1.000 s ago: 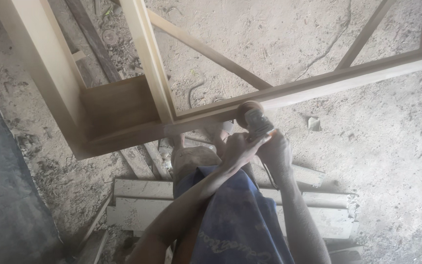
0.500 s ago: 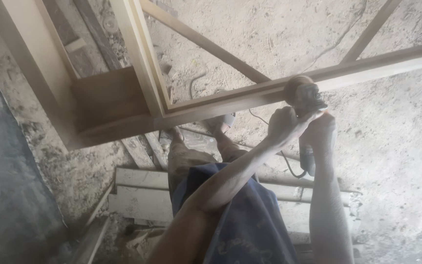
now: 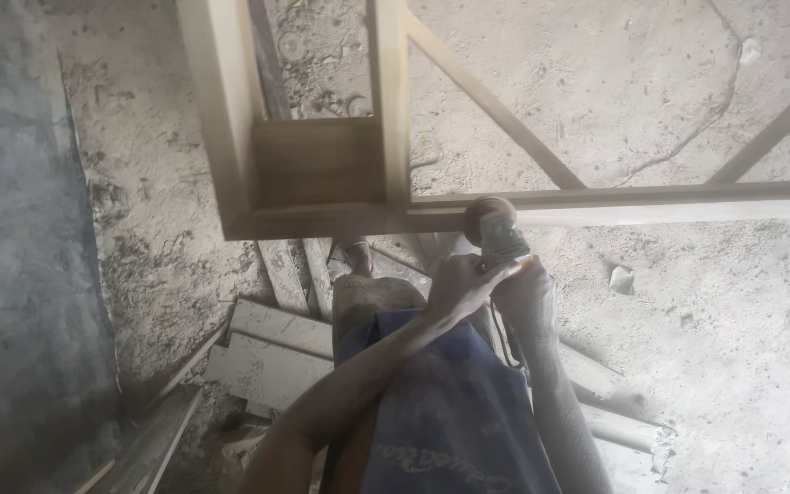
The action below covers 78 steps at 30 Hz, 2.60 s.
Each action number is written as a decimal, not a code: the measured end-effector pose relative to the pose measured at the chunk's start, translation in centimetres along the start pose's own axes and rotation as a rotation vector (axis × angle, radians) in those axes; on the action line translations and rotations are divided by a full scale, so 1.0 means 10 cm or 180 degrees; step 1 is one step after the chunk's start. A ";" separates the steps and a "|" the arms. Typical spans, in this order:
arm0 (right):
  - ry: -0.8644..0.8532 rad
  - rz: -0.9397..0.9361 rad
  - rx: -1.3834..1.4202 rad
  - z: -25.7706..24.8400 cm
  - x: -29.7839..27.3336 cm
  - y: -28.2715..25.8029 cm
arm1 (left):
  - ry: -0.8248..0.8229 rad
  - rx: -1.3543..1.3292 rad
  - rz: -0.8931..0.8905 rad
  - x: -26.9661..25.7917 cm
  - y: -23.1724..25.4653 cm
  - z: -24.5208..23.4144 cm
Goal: The person uses an angle grinder with a sanding disc to smooth the surfaces of a wooden frame. They move the tool along the edges and flat panels of the frame, generating dust as they work.
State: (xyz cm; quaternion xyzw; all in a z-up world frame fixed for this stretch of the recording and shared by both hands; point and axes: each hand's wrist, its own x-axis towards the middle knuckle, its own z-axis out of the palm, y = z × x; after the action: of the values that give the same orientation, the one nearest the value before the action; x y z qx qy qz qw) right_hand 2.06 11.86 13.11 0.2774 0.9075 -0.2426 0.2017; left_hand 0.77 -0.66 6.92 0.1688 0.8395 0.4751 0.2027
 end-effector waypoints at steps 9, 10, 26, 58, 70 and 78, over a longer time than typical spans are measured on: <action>-0.0149 -0.0329 0.0060 0.32 -0.33 -0.80 | 0.0122 -0.1173 -0.1551 -0.47 -0.10 -0.91; -0.0141 -0.0364 0.0007 0.35 -0.34 -0.86 | 0.0233 -0.1233 -0.1548 -0.49 -0.11 -0.98; -0.0457 -0.1544 -0.0635 0.69 -0.14 -1.39 | 0.0964 -0.1819 -0.2173 -0.70 -0.40 -1.42; -0.0569 -0.1141 -0.0715 0.39 -0.11 -1.08 | 0.0525 -0.1855 -0.2056 -0.60 -0.16 -1.14; -0.0399 -0.0676 -0.0546 0.21 -0.21 -0.92 | 0.0492 -0.2100 -0.1678 -0.47 -0.05 -0.84; -0.0576 -0.1170 -0.0485 0.51 -0.18 -1.33 | 0.0521 -0.1572 -0.2066 -0.57 -0.33 -1.38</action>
State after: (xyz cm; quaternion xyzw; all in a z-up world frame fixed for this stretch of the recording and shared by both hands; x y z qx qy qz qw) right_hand -3.35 -1.44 14.30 0.0684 0.9367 -0.2300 0.2550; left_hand -1.57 -15.05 11.48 -0.1966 0.7233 0.5855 0.3089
